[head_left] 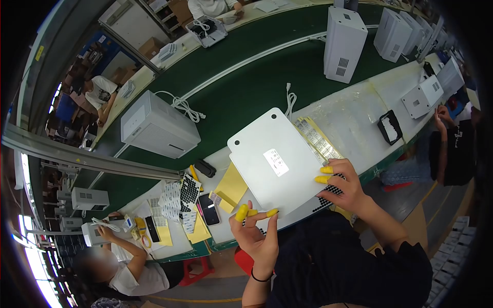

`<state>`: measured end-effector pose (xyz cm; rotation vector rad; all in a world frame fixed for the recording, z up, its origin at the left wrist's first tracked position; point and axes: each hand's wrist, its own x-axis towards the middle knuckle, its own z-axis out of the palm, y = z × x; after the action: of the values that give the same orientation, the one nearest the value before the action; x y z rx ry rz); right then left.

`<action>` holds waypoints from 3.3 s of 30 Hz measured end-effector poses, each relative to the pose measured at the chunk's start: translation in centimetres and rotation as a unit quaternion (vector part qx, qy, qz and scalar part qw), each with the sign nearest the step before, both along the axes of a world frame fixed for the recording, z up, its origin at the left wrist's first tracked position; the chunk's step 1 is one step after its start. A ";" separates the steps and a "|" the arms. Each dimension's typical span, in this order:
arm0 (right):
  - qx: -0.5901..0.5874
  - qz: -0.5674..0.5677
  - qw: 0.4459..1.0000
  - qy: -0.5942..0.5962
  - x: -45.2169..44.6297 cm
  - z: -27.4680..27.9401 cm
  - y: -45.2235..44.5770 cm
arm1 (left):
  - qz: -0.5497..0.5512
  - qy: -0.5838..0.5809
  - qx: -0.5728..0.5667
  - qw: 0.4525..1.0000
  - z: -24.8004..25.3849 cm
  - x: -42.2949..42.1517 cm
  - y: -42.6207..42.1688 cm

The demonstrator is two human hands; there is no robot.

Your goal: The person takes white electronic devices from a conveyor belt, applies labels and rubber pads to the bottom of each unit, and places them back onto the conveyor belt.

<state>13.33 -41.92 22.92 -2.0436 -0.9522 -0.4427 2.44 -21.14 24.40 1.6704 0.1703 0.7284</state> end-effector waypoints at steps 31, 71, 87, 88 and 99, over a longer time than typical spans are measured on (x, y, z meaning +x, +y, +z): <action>0.196 0.114 0.802 0.552 4.9 2.6 3.9 | -0.005 0.047 0.035 0.998 -2.7 0.5 0.0; 0.303 -0.027 0.849 0.433 39.2 -0.5 17.6 | 0.286 0.069 0.028 0.955 -3.7 14.0 25.5; 0.215 -0.054 0.975 0.033 28.4 -2.5 15.5 | 0.208 0.159 -0.188 0.947 -2.7 27.9 35.3; 0.204 -0.016 0.977 0.061 27.9 -3.3 15.6 | 0.212 0.153 -0.186 0.947 -2.8 27.7 35.0; 0.233 0.142 0.636 0.722 29.4 -8.3 23.1 | 0.150 0.072 -0.187 0.968 -4.1 23.1 29.8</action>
<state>42.74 -18.79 14.58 -1.0796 -0.0411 0.9711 25.57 8.68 20.33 1.3466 0.6373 0.7448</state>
